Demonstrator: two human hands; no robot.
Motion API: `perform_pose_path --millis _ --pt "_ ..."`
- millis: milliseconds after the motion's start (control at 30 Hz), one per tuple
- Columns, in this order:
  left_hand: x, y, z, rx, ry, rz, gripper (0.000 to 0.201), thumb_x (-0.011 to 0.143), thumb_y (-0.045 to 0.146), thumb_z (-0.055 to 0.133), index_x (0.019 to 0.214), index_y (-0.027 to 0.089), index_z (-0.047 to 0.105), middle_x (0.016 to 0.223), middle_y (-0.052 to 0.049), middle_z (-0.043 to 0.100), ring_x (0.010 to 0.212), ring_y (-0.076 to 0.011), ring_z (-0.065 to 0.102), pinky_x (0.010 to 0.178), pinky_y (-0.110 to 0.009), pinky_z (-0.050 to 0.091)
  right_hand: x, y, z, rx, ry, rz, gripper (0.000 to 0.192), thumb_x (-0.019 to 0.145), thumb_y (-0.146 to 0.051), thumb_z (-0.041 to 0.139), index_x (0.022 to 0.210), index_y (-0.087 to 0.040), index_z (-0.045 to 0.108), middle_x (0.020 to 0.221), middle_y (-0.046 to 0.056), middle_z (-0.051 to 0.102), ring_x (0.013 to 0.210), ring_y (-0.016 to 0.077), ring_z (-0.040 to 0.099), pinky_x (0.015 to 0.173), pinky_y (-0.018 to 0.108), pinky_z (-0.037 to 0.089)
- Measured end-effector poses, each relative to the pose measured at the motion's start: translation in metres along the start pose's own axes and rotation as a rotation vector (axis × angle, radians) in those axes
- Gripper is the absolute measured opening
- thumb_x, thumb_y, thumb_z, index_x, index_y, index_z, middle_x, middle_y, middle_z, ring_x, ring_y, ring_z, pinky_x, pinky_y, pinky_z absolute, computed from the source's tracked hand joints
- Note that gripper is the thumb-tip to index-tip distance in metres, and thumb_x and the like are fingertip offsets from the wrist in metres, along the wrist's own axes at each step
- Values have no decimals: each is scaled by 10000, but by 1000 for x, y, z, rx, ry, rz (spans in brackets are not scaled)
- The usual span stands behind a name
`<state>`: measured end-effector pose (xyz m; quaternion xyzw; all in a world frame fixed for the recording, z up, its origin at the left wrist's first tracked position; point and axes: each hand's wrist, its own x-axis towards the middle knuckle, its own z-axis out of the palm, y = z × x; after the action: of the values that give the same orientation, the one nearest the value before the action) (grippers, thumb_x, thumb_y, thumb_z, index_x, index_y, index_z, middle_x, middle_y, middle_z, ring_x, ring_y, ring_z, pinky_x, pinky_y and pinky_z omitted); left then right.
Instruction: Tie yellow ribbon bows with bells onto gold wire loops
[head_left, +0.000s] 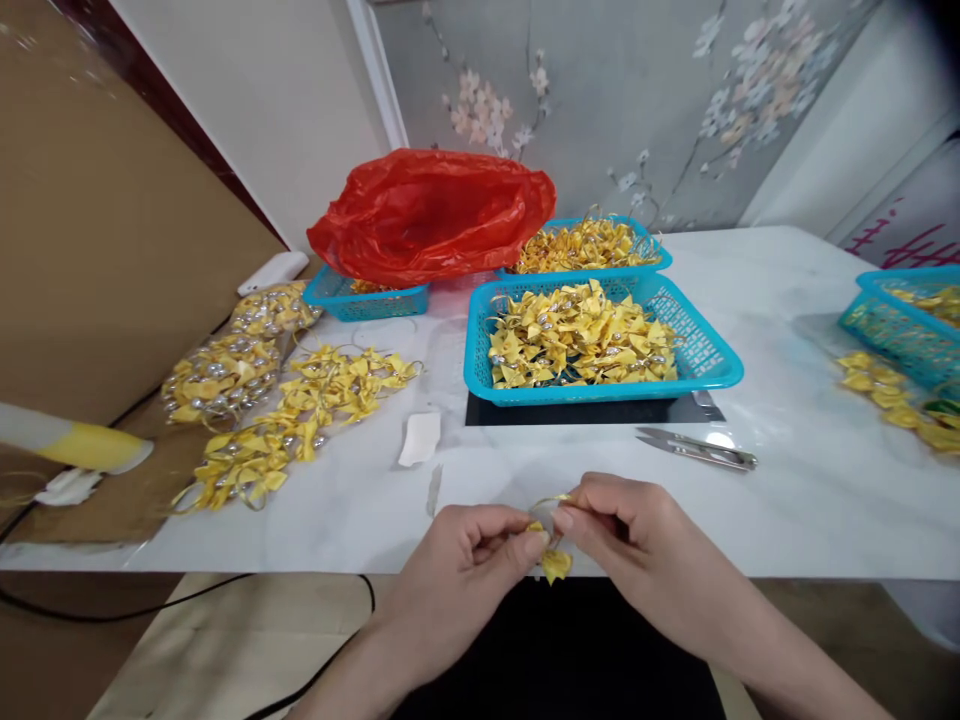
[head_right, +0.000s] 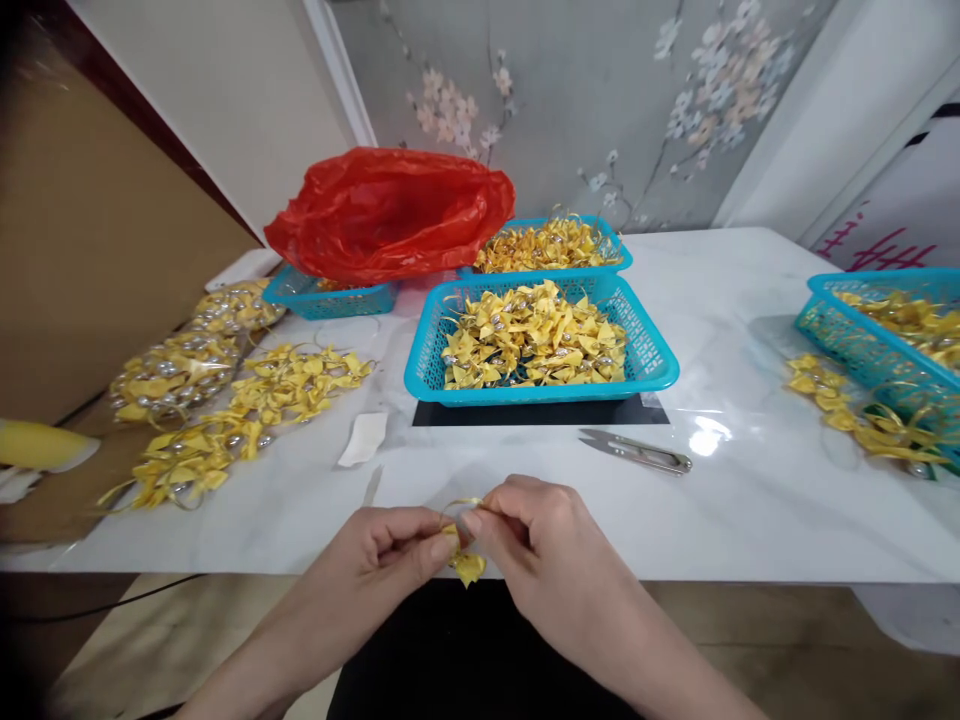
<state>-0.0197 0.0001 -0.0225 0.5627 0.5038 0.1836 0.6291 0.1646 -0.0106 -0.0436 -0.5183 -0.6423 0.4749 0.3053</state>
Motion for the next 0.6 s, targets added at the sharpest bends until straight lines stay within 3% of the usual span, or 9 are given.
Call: perform_pose_path --millis 133,267,333,467,600 --pt "-2 -3 -5 16 -39 -4 372 905 457 529 705 150 597 649 45 366 617 -120 296 539 -258 218 -5 -7 -2 -145 11 -98 400 979 -291 491 593 -192 460 619 -29 446 550 108 377 500 255 265" --pt "-5 -2 -10 61 -80 -60 312 823 434 653 835 126 705 615 58 358 581 -110 250 511 -269 157 -4 -8 -2 -119 -51 -46 357 972 -303 497 637 -186 546 629 -20 500 551 106 411 492 245 279" --pt "-5 -1 -11 52 -118 -85 254 800 379 681 808 128 713 596 69 321 568 -104 219 503 -275 133 -3 -8 -2 -100 -73 -22 346 970 -320 493 662 -184 575 647 -20 513 562 105 415 496 243 282" --pt "-6 -1 -12 18 -166 -60 223 839 309 630 676 159 613 595 73 289 571 -102 213 509 -280 134 -2 -8 0 -78 -93 0 354 960 -317 489 639 -180 554 640 -25 496 568 106 395 498 246 279" --pt "-6 -7 -12 187 -117 -8 313 877 252 583 586 183 492 589 78 255 554 -101 228 504 -277 158 0 -8 1 -54 -89 -17 293 940 -241 490 685 -186 623 661 -22 514 576 109 424 508 246 294"
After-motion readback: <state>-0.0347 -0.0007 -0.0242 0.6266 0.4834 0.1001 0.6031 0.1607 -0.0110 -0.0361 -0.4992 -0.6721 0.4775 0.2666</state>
